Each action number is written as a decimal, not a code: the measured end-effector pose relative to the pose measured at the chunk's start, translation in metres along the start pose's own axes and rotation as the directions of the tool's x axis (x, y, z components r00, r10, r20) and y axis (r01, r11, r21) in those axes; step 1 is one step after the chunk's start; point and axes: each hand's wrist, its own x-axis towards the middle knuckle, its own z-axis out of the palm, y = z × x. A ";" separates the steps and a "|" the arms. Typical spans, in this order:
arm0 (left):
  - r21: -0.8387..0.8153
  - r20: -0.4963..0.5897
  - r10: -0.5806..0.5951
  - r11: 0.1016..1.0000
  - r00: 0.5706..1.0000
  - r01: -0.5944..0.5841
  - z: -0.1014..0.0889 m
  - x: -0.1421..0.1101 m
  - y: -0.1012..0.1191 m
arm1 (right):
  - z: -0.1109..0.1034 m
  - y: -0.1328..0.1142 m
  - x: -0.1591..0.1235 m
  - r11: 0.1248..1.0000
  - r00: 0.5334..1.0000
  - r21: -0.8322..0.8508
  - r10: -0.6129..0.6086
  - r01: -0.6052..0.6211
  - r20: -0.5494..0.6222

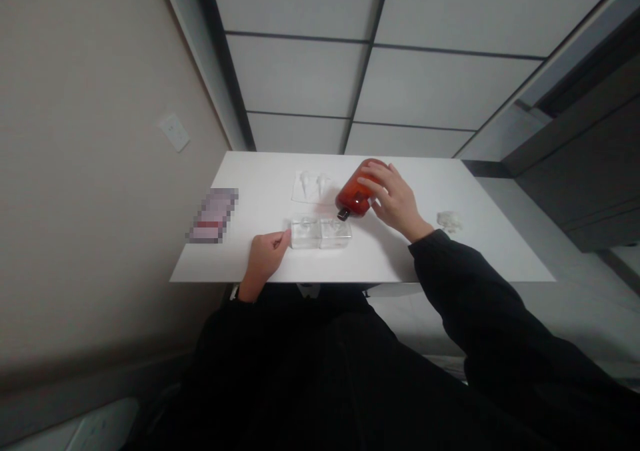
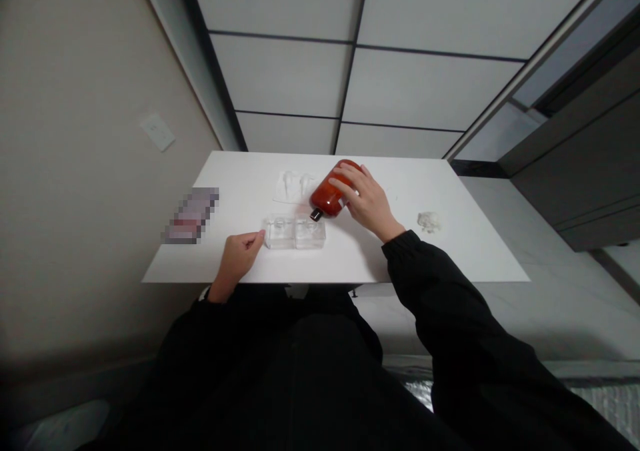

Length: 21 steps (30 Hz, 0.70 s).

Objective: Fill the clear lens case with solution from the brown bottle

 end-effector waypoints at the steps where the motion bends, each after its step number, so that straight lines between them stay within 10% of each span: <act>1: -0.001 0.000 -0.001 1.000 1.000 0.001 0.000 0.000 0.000 | 0.000 -0.001 0.001 1.000 1.000 -0.009 -0.003 0.003 0.001; 21: 0.003 0.014 -0.014 1.000 1.000 0.014 -0.001 0.000 0.001 | -0.016 -0.001 0.013 0.956 0.972 -0.177 -0.234 0.233 0.017</act>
